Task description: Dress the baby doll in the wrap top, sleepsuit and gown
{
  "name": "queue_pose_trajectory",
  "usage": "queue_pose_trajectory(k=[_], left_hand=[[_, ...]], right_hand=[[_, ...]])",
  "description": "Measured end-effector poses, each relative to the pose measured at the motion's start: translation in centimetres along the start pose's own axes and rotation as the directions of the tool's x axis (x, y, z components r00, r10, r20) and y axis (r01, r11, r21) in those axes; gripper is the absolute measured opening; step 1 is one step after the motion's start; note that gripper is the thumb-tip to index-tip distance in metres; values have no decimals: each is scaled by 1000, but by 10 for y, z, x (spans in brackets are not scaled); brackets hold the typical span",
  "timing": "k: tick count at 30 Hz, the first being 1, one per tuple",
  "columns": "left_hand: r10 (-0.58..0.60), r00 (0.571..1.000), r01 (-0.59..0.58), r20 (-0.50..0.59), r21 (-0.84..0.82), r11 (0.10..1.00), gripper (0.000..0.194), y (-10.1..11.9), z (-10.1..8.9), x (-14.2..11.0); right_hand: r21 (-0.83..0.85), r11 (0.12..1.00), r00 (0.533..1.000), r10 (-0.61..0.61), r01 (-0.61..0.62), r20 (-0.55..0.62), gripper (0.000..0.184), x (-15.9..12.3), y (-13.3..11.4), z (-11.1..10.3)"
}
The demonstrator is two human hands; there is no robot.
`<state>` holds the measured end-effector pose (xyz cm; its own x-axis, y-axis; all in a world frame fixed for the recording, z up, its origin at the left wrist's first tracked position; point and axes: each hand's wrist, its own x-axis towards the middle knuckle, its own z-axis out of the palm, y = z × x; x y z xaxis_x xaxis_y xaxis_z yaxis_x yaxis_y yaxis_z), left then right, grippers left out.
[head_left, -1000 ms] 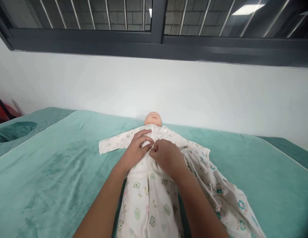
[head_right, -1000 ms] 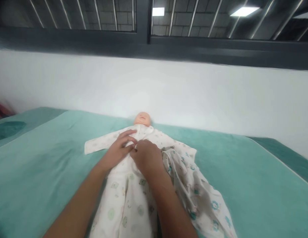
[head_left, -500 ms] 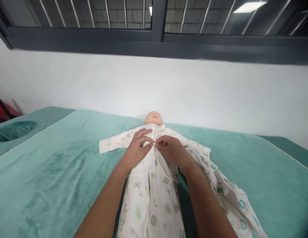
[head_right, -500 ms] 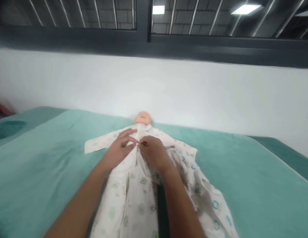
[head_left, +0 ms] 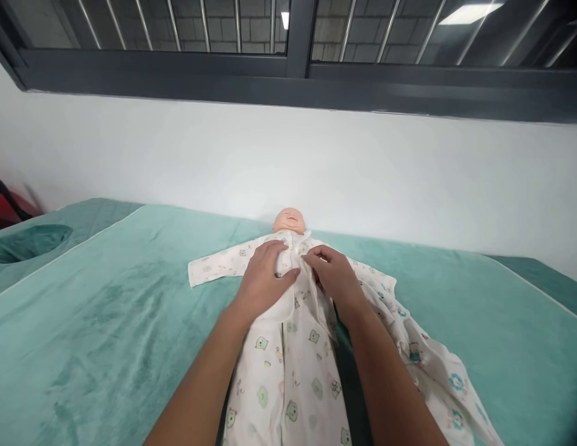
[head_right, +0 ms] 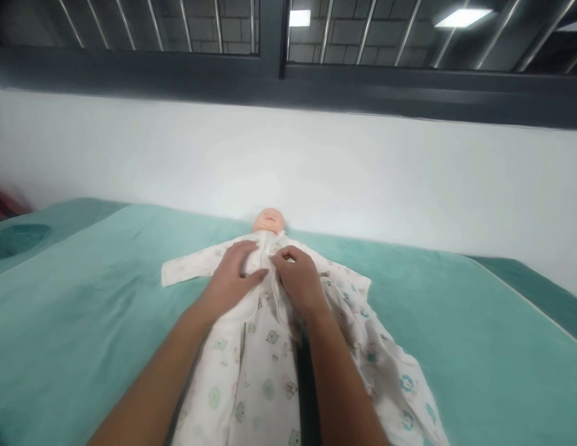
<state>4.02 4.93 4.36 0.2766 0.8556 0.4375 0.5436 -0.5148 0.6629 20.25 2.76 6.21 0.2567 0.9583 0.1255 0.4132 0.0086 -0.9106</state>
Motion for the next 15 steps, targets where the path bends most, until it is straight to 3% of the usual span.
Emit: queue_pose_trajectory(k=[4,8,11,15], left_hand=[[1,996,27,-88,318,948,30,12,6,2],[-36,994,80,-106,455,887,14,22,7,3],[-72,991,113,-113,418,902,3,22,4,4],[-214,964,239,-156,164,957,5,13,-2,5]], right_hand=[[187,982,970,65,-21,-232,23,8,15,6],[302,948,921,202,-99,-332,36,9,26,17],[258,964,881,171,-58,-441,37,3,37,22],[-13,999,876,26,-36,-481,38,-9,59,8]])
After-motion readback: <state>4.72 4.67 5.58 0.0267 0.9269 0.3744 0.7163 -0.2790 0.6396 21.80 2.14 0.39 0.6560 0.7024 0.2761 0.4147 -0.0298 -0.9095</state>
